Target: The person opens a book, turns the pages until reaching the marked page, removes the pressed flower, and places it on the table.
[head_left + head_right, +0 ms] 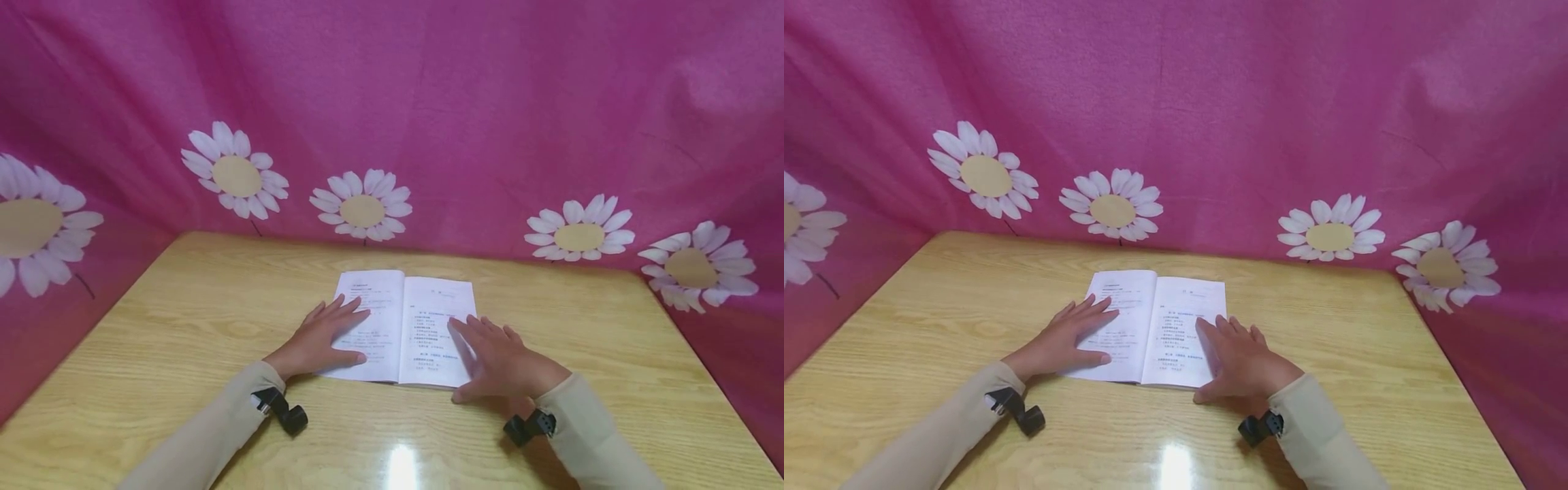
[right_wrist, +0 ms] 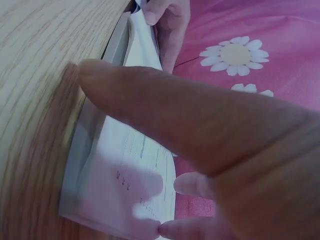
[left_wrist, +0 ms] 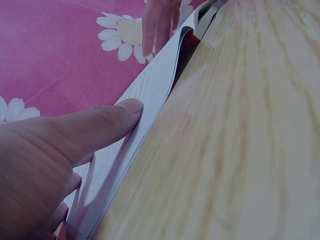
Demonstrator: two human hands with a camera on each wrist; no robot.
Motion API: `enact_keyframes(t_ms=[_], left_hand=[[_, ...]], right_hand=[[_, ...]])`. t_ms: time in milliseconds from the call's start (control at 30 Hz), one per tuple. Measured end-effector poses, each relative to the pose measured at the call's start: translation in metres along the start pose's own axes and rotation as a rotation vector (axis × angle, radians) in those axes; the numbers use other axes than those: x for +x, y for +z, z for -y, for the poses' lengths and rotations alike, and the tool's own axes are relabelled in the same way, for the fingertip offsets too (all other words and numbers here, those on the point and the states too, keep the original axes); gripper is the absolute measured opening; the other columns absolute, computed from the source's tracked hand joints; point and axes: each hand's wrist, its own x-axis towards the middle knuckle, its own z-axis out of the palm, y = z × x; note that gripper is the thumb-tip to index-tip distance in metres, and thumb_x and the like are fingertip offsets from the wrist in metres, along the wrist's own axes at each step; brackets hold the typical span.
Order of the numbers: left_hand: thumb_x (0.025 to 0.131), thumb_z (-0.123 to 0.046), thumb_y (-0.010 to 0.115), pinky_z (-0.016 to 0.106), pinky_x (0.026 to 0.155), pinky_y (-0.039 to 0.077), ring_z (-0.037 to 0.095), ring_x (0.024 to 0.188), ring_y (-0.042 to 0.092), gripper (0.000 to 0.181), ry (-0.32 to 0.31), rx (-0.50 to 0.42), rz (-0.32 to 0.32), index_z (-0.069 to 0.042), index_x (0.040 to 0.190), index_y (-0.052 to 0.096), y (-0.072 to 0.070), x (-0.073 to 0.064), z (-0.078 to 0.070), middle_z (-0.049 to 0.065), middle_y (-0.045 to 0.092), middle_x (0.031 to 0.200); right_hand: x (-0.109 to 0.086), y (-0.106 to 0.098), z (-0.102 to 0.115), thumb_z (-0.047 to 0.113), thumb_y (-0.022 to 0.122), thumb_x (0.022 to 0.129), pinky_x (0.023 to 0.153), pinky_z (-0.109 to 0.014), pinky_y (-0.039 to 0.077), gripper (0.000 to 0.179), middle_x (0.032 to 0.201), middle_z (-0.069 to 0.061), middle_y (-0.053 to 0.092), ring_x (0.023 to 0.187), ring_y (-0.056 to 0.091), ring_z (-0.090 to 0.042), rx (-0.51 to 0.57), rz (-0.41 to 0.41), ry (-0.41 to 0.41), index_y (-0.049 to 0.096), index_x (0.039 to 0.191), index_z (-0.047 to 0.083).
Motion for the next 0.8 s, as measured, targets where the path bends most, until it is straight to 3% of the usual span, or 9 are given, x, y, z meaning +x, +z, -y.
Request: enact_keyframes(t_ms=[300,500,800], left_hand=[[0.080,-0.048,0.074,0.050,0.117,0.002,0.028,0.148,0.008,0.080,-0.004,0.006,-0.001,-0.021,0.148,0.041,-0.001,0.000,-0.003,0.001,0.024,0.158],[0.081,-0.048,0.073,0.051,0.117,0.002,0.029,0.148,0.009,0.079,0.006,0.009,-0.004,-0.021,0.148,0.041,-0.002,0.000,-0.004,0.002,0.025,0.158],[0.081,-0.050,0.072,0.051,0.117,0.002,0.029,0.148,0.009,0.079,0.003,0.002,-0.005,-0.021,0.148,0.041,-0.001,-0.001,-0.003,0.002,0.025,0.158]], right_hand=[[-0.001,-0.001,0.000,0.046,0.084,0.068,0.111,-0.066,0.002,0.112,0.157,-0.020,0.022,0.144,0.013,-0.044,0.020,0.001,-0.005,0.020,0.155,0.014],[-0.005,-0.005,0.000,0.052,0.079,0.072,0.110,-0.067,0.002,0.112,0.159,-0.018,0.018,0.144,0.011,-0.044,0.021,0.025,-0.024,0.015,0.156,0.015],[-0.010,-0.011,0.003,0.053,0.078,0.073,0.110,-0.066,0.003,0.109,0.159,-0.017,0.015,0.144,0.012,-0.043,0.056,-0.020,-0.042,0.016,0.156,0.016]])
